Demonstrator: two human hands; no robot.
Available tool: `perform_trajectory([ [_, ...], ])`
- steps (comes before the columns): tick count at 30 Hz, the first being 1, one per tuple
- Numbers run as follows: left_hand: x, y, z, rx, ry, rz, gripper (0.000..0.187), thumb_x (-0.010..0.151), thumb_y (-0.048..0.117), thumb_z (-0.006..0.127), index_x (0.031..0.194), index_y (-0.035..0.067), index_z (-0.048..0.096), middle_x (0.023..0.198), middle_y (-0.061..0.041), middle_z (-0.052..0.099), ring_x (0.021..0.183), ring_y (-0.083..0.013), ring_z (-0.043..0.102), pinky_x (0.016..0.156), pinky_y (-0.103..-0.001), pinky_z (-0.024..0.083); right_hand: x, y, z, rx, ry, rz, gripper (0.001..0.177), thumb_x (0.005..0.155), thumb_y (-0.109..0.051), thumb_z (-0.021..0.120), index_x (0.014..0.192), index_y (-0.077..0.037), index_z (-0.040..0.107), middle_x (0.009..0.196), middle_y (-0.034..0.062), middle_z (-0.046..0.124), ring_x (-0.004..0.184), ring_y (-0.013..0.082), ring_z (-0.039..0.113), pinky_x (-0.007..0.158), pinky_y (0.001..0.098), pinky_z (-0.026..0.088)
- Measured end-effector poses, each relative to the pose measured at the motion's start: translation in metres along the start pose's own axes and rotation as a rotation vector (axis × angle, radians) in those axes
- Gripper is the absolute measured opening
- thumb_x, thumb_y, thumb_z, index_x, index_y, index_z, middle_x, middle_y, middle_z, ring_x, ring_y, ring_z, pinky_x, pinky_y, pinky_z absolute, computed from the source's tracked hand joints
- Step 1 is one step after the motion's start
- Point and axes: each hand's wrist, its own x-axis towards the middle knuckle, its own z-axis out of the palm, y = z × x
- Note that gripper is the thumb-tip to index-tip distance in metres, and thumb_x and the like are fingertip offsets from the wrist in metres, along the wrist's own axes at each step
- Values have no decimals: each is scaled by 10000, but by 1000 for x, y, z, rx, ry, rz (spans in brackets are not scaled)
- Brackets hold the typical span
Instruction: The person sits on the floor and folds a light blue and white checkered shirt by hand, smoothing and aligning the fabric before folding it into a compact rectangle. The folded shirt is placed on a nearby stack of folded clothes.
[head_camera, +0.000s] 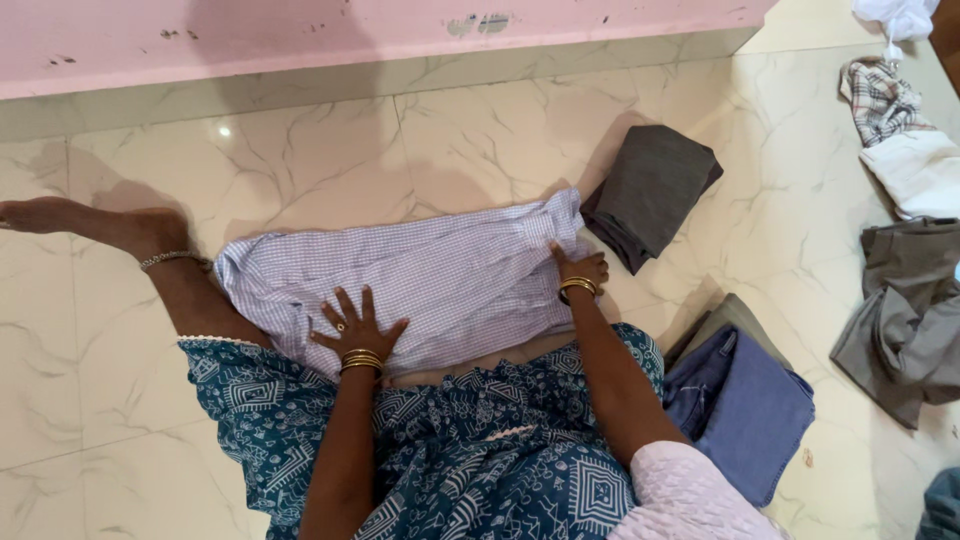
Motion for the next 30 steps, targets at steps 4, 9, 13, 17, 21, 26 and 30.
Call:
perform_trajectory([
  [4,0,-3,0,-8,11,4,1173,693,948,502,1633,355,128,1705,-135,-149,1530,-462,-190,1029,-851,-94,-13,-14,16,-109,-37,-78,1236,682,-841,691,1504,38,412,1556,251,402,1421,446,440,1091,598,457],
  [9,5,-7,6,-25,-25,-12,1189,670,938,516,1630,357,123,1711,-98,-152,1528,-441,-189,1016,-858,-81,-33,-19,50,135,24,-284,871,750,-433,769,1419,47,484,1235,344,661,1110,507,655,968,504,541],
  [13,4,-13,10,-126,-15,18,1150,703,958,534,1619,349,199,1723,-126,-75,1547,-444,-140,1042,-852,-97,-23,-12,30,161,-47,-370,516,788,-385,722,1150,-18,702,1123,269,721,1053,474,683,901,528,550],
  [17,-5,-16,10,-614,215,207,836,824,636,695,1504,205,467,1594,-167,379,1480,-377,308,1115,-694,235,3,1,-27,135,139,-384,482,817,-392,757,1084,6,706,1060,287,721,999,482,686,844,535,553],
  [21,-29,-45,-16,-858,545,367,436,948,322,744,1295,67,673,1287,-191,709,1194,-306,685,1033,-394,529,31,7,-98,136,378,-516,468,843,-338,784,1137,10,677,1059,294,714,974,497,674,828,544,546],
  [26,-85,-105,-75,-717,532,81,298,976,269,686,1186,61,725,883,-156,747,738,-272,724,667,-373,567,32,-23,-106,188,522,-778,472,855,-269,804,1206,14,666,1083,297,711,967,501,666,815,549,539],
  [30,-121,-119,-91,-744,562,20,269,965,275,687,1108,51,732,753,-151,712,643,-281,699,602,-380,542,0,-72,-41,123,428,-832,661,761,-250,814,1338,18,634,1055,303,709,940,460,695,817,507,561],
])
